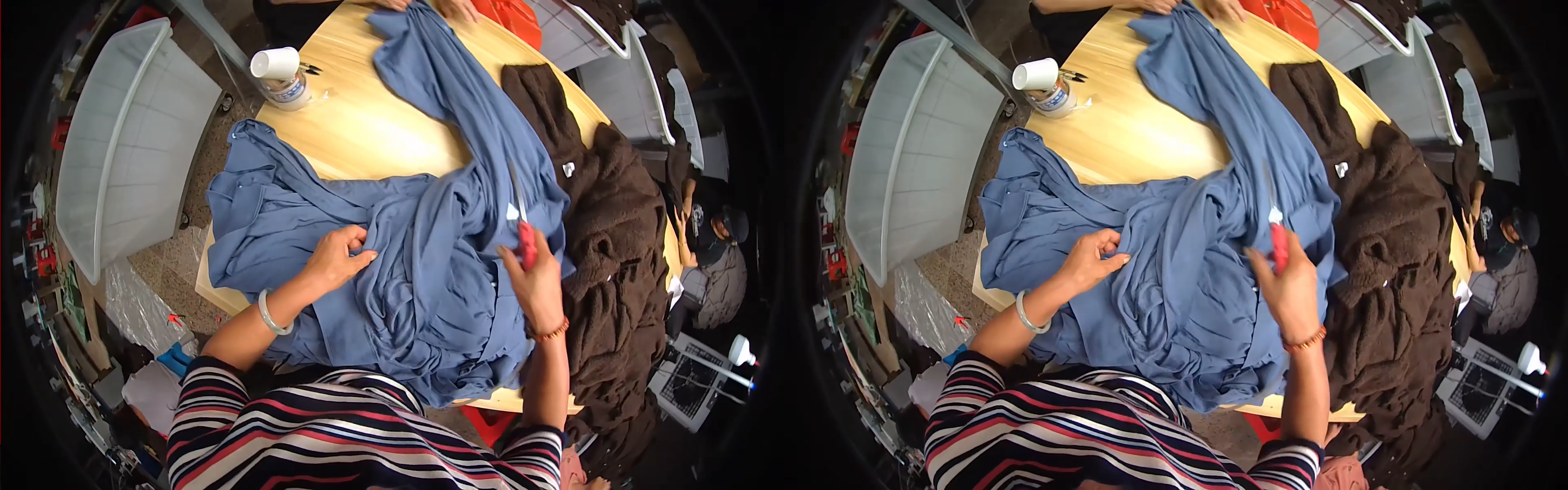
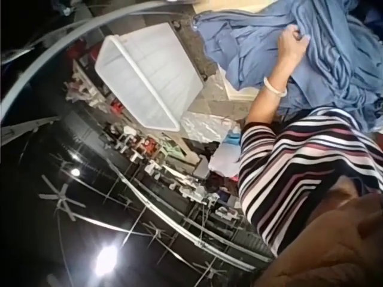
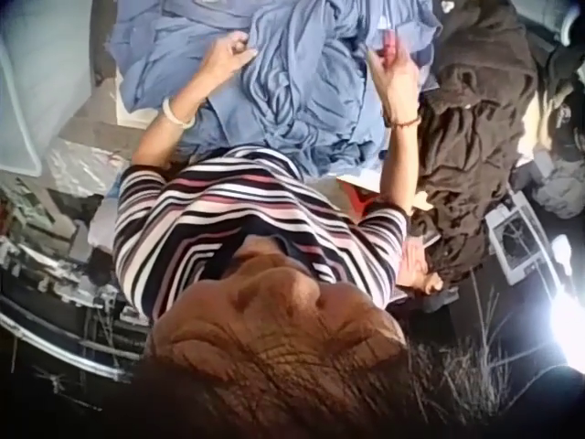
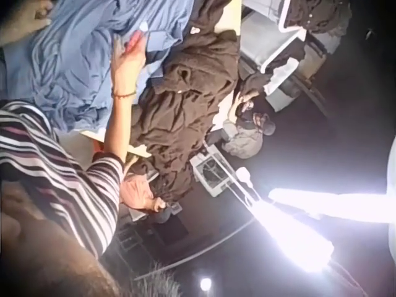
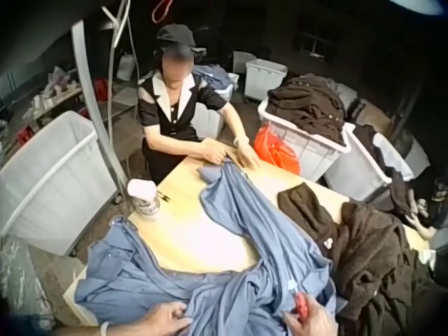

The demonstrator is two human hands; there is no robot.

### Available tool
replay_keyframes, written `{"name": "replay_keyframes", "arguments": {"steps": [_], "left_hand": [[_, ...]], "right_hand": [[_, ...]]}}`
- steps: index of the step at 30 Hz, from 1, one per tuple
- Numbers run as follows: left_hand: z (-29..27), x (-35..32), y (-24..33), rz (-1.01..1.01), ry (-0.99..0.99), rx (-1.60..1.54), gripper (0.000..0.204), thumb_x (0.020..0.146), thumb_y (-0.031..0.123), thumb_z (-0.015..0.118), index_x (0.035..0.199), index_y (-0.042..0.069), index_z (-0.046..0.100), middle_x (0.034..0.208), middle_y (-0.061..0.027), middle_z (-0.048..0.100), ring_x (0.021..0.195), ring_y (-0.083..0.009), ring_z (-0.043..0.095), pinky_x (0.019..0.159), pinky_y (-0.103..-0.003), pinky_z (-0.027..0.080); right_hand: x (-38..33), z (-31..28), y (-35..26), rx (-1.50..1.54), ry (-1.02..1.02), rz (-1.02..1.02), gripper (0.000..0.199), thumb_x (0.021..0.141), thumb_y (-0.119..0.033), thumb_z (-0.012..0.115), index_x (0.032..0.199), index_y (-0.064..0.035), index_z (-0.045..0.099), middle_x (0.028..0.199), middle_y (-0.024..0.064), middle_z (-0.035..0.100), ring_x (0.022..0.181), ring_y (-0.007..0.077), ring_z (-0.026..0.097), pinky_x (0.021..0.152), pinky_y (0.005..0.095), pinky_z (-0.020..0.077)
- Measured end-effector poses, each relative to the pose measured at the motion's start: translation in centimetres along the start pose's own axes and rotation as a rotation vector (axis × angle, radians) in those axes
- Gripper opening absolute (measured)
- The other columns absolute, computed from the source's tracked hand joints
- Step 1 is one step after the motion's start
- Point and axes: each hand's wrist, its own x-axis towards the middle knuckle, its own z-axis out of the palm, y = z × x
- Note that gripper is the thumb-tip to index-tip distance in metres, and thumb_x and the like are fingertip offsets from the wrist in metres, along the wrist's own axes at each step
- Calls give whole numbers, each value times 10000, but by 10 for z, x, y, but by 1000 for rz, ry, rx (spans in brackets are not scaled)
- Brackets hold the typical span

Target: Trimming loose threads and excess fabric from clothing items using scissors on a factory work table.

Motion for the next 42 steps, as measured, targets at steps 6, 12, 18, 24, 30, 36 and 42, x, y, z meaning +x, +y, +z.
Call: {"name": "replay_keyframes", "arguments": {"steps": [6, 12, 18, 24, 30, 36, 42], "left_hand": [[77, -63, 86, 611, 28, 75, 214, 810, 102, 688, 989, 46, 586, 850, -118, 579, 731, -305, 602, 617, -360, 488], [145, -97, 38, 471, -202, -127, 388, 804, 123, 716, 1126, 40, 516, 882, -80, 585, 777, -232, 631, 660, -350, 492], [162, -95, 13, -23, -597, -504, 599, 814, 123, 770, 1280, 3, 413, 877, -6, 623, 803, -47, 552, 725, -206, 432], [155, -81, 33, -472, -667, -956, 194, 931, 282, 649, 1034, 133, 578, 905, 22, 600, 856, -75, 574, 783, -267, 487], [177, -92, 38, -274, -430, -1015, 142, 926, 251, 663, 983, 130, 614, 917, 46, 608, 831, -58, 580, 733, -241, 496], [193, -78, -12, -128, -356, -871, 113, 940, 109, 622, 1048, 89, 597, 961, -9, 658, 848, -107, 644, 765, -297, 563], [188, -80, -26, -119, -464, -1063, 110, 945, 110, 614, 1054, 110, 598, 963, -14, 668, 876, -122, 658, 781, -363, 573]], "right_hand": [[59, 68, -11, -192, 16, -58, 673, 758, -468, 765, 1206, -19, 540, 875, 255, 658, 860, 448, 633, 732, 480, 506], [30, 27, 63, -12, -33, -15, 573, 749, -109, 656, 1294, -13, 510, 1122, 226, 641, 1082, 342, 614, 950, 360, 451], [-69, 7, 185, 17, 180, 145, 464, 785, -160, 708, 1191, -18, 535, 934, 225, 630, 908, 366, 626, 815, 415, 481], [-133, -25, 120, 34, 201, 229, 363, 862, -158, 684, 1171, -8, 568, 871, 212, 630, 806, 356, 645, 732, 378, 505], [-200, -52, 79, 74, -67, 46, 413, 847, -102, 685, 1227, 1, 562, 919, 246, 634, 827, 334, 656, 753, 350, 503], [-257, -43, 63, -339, -487, -90, 327, 854, -297, 658, 1077, -59, 633, 643, 224, 615, 606, 384, 630, 576, 464, 499], [-254, -46, 60, -354, -299, -52, 339, 868, -305, 642, 1096, -55, 616, 605, 208, 602, 583, 385, 625, 550, 473, 495]]}}
